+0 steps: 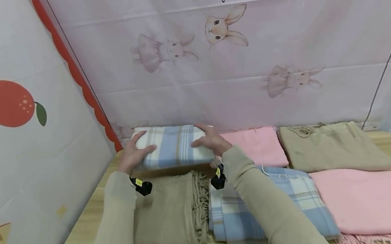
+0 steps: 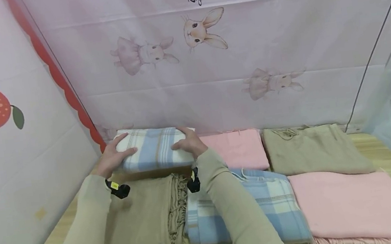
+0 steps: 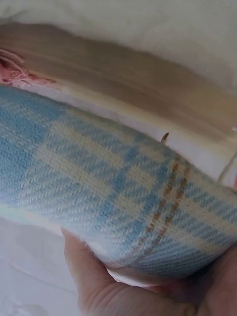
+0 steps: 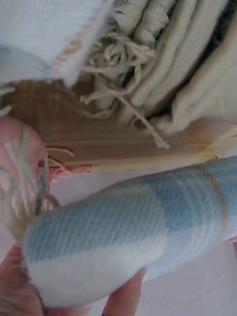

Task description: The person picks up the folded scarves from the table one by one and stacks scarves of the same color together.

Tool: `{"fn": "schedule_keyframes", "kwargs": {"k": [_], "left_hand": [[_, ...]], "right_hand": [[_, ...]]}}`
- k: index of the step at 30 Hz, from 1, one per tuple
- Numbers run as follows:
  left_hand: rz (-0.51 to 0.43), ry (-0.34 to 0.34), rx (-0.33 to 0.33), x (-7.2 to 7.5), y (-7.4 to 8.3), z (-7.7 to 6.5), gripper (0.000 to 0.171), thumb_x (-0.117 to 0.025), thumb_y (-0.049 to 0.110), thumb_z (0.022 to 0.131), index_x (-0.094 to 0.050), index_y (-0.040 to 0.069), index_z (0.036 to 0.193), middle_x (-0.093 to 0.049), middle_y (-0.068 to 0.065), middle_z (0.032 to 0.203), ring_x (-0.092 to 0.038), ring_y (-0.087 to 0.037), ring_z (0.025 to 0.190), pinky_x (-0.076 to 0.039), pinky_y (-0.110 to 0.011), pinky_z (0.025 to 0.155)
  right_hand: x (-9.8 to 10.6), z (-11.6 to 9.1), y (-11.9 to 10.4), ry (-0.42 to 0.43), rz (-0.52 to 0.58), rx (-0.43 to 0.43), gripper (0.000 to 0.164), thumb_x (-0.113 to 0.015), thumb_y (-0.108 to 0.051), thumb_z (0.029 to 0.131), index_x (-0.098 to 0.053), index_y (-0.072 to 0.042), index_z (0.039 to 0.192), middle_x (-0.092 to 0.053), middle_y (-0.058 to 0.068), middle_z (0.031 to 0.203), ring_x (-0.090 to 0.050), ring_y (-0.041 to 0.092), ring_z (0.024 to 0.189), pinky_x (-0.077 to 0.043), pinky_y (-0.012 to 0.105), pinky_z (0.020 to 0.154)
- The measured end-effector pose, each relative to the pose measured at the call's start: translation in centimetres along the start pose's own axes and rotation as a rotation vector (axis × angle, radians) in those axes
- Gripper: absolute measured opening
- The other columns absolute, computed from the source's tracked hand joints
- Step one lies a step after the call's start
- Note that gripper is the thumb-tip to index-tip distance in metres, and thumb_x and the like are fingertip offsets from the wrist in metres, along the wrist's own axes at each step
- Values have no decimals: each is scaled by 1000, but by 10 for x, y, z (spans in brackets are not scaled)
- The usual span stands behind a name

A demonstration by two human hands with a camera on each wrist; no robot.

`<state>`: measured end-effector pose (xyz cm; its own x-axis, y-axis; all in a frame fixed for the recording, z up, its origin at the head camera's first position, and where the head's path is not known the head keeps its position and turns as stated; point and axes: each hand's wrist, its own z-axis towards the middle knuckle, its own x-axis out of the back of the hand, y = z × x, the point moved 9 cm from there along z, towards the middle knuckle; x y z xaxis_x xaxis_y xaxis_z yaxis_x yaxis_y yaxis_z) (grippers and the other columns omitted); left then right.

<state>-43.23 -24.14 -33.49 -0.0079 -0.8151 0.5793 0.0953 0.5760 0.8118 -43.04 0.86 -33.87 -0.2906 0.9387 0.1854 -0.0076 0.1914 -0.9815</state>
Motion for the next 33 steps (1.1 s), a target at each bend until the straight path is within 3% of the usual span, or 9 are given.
{"fn": "schedule_keyframes", "kwargs": {"k": [5,8,12,16,21,27,33], "left_hand": [[-27,-4,-3,3,11,-3,78,-68,27,98,-26,12,162,-13,-19,167,-15,-41,151,-24,-63,114],[-50,-8,-20,4,19,-5,77,-67,25,99,-26,12,162,-13,-19,167,-14,-40,151,-24,-63,115],[-63,-14,-45,5,30,-8,75,-67,23,99,-27,10,161,-14,-18,167,-13,-39,151,-24,-61,115],[-56,-18,-54,2,38,-9,75,-67,24,99,-28,11,161,-15,-17,167,-13,-39,151,-24,-61,115],[-67,-10,-31,-4,40,-11,75,-67,25,99,-27,12,162,-12,-16,168,-13,-39,151,-25,-62,114],[-76,-15,-3,-15,41,-14,76,-67,26,99,-26,15,162,-10,-15,168,-14,-39,151,-26,-63,113],[-88,-10,23,-23,46,-16,75,-68,28,99,-28,19,162,-10,-14,168,-17,-39,150,-27,-62,114]], "right_hand": [[4,-8,-6,-5,28,-15,80,-67,-1,93,-30,-17,162,-31,19,159,-45,39,134,-45,52,100],[7,-11,-10,-4,33,-19,79,-67,-3,93,-30,-19,161,-35,20,154,-50,38,126,-48,50,94],[12,-13,-16,-5,34,-6,79,-68,-2,92,-32,-17,161,-39,20,150,-54,36,120,-50,46,91],[19,-15,-19,-7,25,22,79,-68,-1,93,-30,-13,161,-36,19,155,-50,38,127,-49,48,95],[25,-20,-21,-14,10,61,78,-67,-1,93,-30,-9,161,-35,20,155,-49,39,128,-48,51,96],[33,-29,-18,-22,-16,52,77,-66,-3,94,-29,-12,161,-24,17,162,-40,38,137,-43,52,103],[43,-30,-16,6,-37,44,77,-67,-2,93,-31,-11,161,-33,20,155,-47,38,127,-47,51,98]]}}
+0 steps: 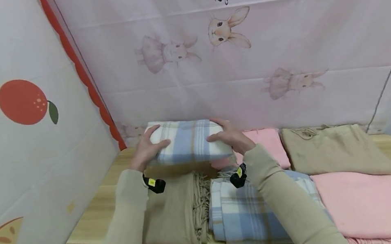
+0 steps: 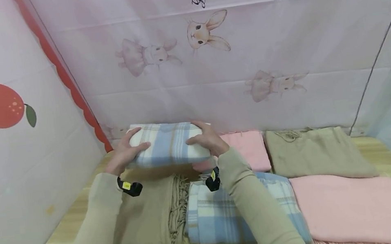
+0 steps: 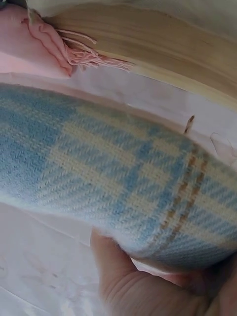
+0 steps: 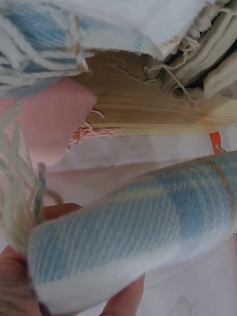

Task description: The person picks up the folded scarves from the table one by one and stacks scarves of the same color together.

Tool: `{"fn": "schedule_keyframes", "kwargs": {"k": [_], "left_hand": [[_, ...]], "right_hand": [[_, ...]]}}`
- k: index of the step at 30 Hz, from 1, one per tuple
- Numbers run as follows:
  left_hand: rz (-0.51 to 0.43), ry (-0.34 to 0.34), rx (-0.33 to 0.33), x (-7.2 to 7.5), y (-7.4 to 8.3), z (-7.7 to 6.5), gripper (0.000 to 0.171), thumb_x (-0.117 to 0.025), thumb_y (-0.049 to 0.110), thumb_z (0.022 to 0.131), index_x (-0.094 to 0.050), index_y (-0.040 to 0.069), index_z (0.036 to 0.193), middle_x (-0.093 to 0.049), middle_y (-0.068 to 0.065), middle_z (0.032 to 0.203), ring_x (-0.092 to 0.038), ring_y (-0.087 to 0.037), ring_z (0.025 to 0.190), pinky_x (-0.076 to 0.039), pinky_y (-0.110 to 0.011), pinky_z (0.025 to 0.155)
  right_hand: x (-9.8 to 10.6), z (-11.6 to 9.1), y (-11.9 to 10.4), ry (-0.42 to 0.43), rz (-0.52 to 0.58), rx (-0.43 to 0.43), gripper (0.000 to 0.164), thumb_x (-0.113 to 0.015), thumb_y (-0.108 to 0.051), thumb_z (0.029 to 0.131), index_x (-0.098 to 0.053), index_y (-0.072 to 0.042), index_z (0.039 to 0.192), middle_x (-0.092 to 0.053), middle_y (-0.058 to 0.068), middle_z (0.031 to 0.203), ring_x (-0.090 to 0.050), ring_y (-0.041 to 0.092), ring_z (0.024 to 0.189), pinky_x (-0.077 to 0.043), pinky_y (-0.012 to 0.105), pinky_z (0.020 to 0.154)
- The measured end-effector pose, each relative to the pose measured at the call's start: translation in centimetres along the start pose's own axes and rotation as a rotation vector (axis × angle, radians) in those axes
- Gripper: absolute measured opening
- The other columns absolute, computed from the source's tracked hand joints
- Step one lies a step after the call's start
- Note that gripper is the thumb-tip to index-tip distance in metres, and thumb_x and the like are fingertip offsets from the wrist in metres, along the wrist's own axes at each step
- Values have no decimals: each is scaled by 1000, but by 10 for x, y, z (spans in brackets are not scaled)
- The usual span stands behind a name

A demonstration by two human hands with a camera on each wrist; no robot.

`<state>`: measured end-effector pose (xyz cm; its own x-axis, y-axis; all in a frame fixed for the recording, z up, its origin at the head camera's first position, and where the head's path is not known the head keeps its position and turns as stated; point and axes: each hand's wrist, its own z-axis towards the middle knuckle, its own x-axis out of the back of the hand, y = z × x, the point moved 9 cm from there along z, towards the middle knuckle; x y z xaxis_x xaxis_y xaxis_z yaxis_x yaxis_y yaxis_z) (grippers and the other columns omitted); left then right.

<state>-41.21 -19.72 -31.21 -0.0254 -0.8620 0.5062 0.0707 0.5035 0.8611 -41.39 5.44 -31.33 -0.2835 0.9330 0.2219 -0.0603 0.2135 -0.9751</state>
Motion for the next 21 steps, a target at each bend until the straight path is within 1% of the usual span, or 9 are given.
{"fn": "schedule_keyframes", "kwargs": {"k": [3,5,9,12,17,19,21], "left_hand": [[5,-2,4,-3,1,1,76,-68,27,99,-27,18,162,-9,-15,168,-19,-40,150,-27,-61,114],[9,3,5,-4,2,1,75,-68,26,99,-28,18,162,-10,-16,168,-20,-41,149,-27,-61,114],[27,11,-10,-6,7,-2,75,-67,28,99,-28,19,162,-13,-15,168,-20,-41,149,-27,-62,113],[42,4,-22,-10,11,-3,76,-67,31,99,-28,20,162,-15,-14,168,-21,-41,149,-28,-63,112],[61,-1,-46,-19,18,-4,75,-67,35,99,-28,22,162,-20,-15,166,-31,-42,144,-33,-63,110],[63,2,-56,-21,20,-4,75,-66,36,99,-28,22,162,-21,-15,166,-34,-42,142,-34,-62,109],[62,6,-61,-23,23,-5,75,-66,36,99,-29,23,162,-22,-15,166,-36,-42,141,-35,-62,108]], "right_hand": [[4,0,2,12,-13,-12,77,-68,-3,93,-32,-12,160,-36,21,152,-51,37,122,-50,50,92],[4,-1,2,9,-20,-8,77,-68,-4,93,-31,-12,161,-37,21,152,-51,37,121,-51,48,91],[7,-7,0,-4,-14,-2,77,-67,-6,94,-30,-13,161,-34,20,155,-50,36,123,-49,48,94],[13,-12,-1,-5,-5,-6,77,-66,-7,95,-29,-13,161,-33,21,155,-50,37,123,-48,48,95],[24,-16,-1,10,-20,10,77,-66,-6,94,-29,-11,161,-36,24,151,-51,36,119,-50,44,90],[28,-17,-1,12,-34,29,76,-66,-6,93,-30,-10,161,-35,22,153,-50,35,121,-50,42,90],[30,-20,-2,1,-30,45,76,-66,-6,94,-30,-10,161,-34,21,155,-49,36,124,-49,44,92]]}}
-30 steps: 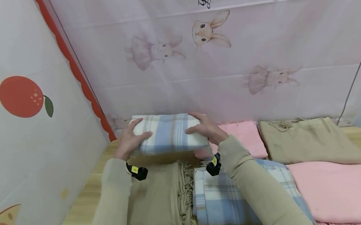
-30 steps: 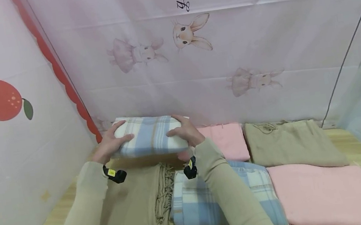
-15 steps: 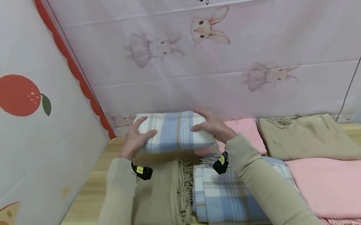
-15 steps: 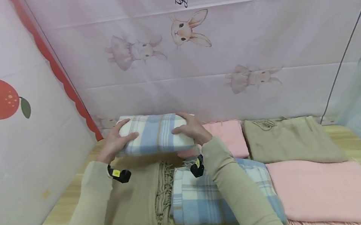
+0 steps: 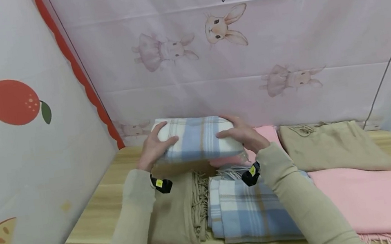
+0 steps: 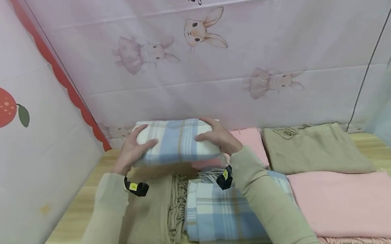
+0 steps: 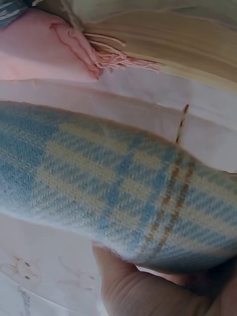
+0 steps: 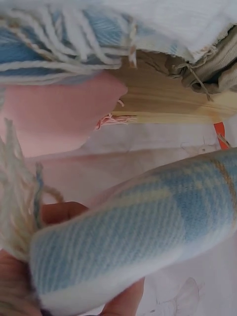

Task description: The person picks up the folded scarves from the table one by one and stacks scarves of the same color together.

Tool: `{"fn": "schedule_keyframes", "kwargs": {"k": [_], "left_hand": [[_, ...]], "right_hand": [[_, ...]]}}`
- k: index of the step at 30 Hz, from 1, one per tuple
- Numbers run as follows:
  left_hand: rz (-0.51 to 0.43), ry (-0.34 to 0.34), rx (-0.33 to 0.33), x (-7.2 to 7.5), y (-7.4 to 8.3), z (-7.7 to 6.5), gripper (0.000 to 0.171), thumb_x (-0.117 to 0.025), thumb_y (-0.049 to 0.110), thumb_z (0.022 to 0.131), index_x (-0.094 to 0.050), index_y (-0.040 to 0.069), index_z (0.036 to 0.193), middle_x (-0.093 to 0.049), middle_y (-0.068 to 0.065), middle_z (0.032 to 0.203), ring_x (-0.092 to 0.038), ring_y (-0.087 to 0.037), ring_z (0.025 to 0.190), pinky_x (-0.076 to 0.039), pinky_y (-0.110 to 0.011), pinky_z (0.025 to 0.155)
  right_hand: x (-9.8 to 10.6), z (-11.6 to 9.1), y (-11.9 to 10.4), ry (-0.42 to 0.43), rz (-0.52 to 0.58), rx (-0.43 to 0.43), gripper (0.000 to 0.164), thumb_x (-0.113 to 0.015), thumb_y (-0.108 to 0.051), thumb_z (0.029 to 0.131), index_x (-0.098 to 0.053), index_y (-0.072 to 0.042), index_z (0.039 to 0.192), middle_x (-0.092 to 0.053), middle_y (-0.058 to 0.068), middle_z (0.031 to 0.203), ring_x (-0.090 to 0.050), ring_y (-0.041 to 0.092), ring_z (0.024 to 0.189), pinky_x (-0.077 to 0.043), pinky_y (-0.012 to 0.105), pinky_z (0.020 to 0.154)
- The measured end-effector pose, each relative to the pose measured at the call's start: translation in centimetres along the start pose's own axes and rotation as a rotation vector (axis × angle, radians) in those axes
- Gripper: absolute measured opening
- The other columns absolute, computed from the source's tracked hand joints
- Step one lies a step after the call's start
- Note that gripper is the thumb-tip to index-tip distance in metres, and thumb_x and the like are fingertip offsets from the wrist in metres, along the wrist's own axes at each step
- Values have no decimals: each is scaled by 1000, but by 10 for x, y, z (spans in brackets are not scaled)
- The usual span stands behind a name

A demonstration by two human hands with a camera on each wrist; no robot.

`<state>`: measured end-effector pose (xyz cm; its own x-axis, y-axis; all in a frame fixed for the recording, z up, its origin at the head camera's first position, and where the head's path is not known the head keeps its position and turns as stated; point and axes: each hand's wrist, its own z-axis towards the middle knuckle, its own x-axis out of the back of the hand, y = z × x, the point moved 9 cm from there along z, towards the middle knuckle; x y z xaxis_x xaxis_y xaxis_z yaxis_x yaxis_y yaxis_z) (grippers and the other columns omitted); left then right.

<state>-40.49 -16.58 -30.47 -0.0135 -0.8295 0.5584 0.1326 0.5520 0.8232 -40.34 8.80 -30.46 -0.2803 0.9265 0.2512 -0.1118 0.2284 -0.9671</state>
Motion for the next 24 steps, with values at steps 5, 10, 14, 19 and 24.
{"fn": "schedule_keyframes", "kwargs": {"k": [5,10,14,19,24], "left_hand": [[-6,8,-9,-3,8,1,75,-67,36,98,-30,23,161,-23,-14,166,-32,-41,144,-33,-62,110],[-5,12,-16,-5,12,0,74,-68,35,98,-31,21,161,-22,-14,166,-29,-41,146,-32,-62,111],[-4,17,-21,-6,11,-1,74,-68,36,97,-32,23,160,-24,-13,165,-31,-40,145,-33,-61,111],[-26,22,-25,-7,14,-3,74,-69,36,97,-33,22,160,-25,-13,165,-32,-40,145,-33,-60,111],[-54,21,-23,-14,16,-2,73,-70,36,96,-36,24,159,-27,-12,164,-35,-39,144,-34,-59,110]], "right_hand": [[5,-6,-2,-20,29,-1,76,-66,-8,96,-28,-12,162,-27,15,161,-43,37,134,-45,50,100],[11,-5,-3,-6,-17,4,76,-66,-6,95,-29,-9,161,-35,21,154,-52,35,118,-50,39,87],[12,-5,-4,12,-46,1,76,-66,-5,94,-29,-7,160,-40,24,147,-54,32,108,-52,34,79],[14,-6,-2,9,-59,-39,76,-65,-7,96,-26,-9,162,-36,24,150,-54,33,110,-51,36,82],[18,-12,-2,5,-26,-34,76,-64,-7,97,-26,-12,162,-36,23,149,-54,31,108,-51,33,80]]}}
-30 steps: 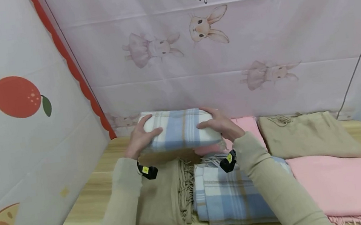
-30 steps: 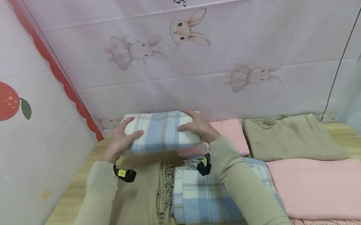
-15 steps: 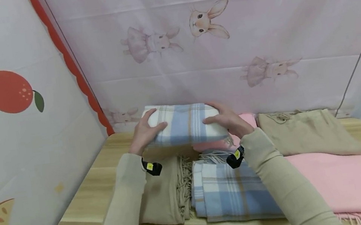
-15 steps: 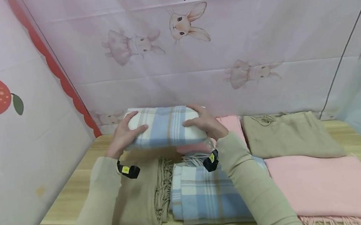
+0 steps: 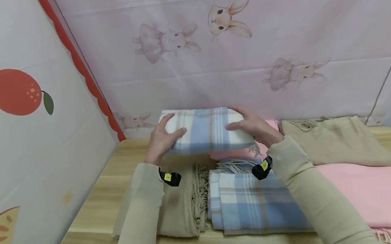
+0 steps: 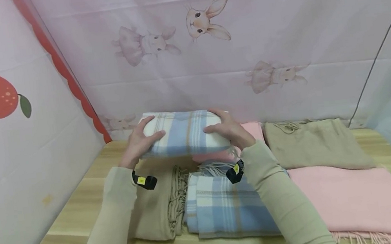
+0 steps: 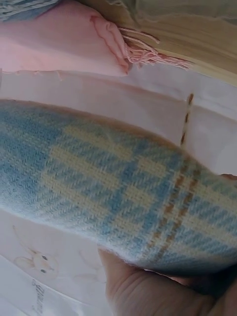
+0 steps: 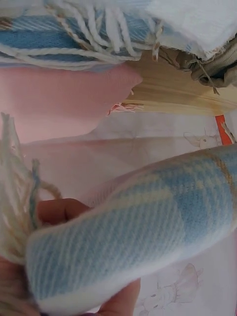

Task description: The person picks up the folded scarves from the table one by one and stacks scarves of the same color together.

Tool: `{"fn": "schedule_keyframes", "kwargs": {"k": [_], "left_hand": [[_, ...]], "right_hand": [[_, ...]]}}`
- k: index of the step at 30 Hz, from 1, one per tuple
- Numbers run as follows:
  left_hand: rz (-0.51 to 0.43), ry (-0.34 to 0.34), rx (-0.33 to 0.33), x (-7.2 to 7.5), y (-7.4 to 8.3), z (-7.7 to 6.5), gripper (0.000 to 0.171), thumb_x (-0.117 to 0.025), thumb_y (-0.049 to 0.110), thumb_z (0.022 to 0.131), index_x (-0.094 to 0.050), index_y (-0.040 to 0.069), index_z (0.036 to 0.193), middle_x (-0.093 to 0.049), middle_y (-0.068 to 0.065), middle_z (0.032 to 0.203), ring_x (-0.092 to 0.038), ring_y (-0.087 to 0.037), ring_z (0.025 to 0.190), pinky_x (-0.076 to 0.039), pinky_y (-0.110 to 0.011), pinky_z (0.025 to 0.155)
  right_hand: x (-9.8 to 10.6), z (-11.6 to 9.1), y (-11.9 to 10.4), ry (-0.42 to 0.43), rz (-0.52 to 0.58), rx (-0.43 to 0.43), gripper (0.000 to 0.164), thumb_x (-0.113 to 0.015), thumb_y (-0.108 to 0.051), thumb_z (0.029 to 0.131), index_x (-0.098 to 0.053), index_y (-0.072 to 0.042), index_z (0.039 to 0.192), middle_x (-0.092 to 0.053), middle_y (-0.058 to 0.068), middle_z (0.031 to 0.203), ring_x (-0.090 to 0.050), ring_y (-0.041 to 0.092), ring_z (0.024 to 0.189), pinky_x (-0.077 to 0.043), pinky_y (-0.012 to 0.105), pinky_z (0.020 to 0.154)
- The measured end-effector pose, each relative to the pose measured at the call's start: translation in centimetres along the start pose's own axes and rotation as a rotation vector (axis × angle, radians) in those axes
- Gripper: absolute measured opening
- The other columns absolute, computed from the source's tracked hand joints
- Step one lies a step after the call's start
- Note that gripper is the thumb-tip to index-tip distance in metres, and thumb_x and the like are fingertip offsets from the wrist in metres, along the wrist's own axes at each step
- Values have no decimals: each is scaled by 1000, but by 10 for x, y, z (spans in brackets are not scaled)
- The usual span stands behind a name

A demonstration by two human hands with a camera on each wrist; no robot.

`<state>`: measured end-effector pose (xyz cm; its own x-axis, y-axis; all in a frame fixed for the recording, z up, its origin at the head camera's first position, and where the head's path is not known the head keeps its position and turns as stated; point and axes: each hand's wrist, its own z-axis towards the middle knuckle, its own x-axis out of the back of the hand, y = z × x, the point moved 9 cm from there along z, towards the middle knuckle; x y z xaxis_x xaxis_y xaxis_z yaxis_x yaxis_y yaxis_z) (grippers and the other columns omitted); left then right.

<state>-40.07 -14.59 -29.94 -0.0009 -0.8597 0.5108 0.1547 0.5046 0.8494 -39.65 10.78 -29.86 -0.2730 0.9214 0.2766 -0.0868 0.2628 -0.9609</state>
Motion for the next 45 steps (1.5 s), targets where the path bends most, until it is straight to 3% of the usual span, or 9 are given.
{"fn": "schedule_keyframes", "kwargs": {"k": [21,30,37,45], "left_hand": [[39,67,-33,-1,19,-7,68,-71,37,94,-43,25,155,-38,-12,159,-40,-37,140,-35,-56,110],[31,24,-37,-11,20,-15,69,-70,37,96,-40,25,157,-36,-14,160,-41,-38,139,-36,-59,109],[37,35,-42,-16,23,-21,69,-70,36,95,-41,24,156,-39,-15,158,-44,-38,136,-39,-58,106],[37,18,-80,-22,32,-24,68,-70,36,95,-42,23,156,-40,-17,157,-46,-38,135,-41,-57,105]], "right_hand": [[14,-13,-6,30,-43,30,74,-66,-7,95,-29,-7,160,-40,25,144,-54,26,101,-52,27,72],[19,-25,-6,37,-47,44,74,-65,-4,95,-28,-5,160,-39,26,146,-57,25,98,-54,27,72],[23,-33,-3,26,-34,43,75,-65,-4,95,-27,-5,160,-40,28,144,-61,15,81,-55,28,68],[30,-43,-1,23,-2,55,75,-65,-4,96,-27,-8,161,-39,26,146,-62,13,81,-56,28,69]]}}
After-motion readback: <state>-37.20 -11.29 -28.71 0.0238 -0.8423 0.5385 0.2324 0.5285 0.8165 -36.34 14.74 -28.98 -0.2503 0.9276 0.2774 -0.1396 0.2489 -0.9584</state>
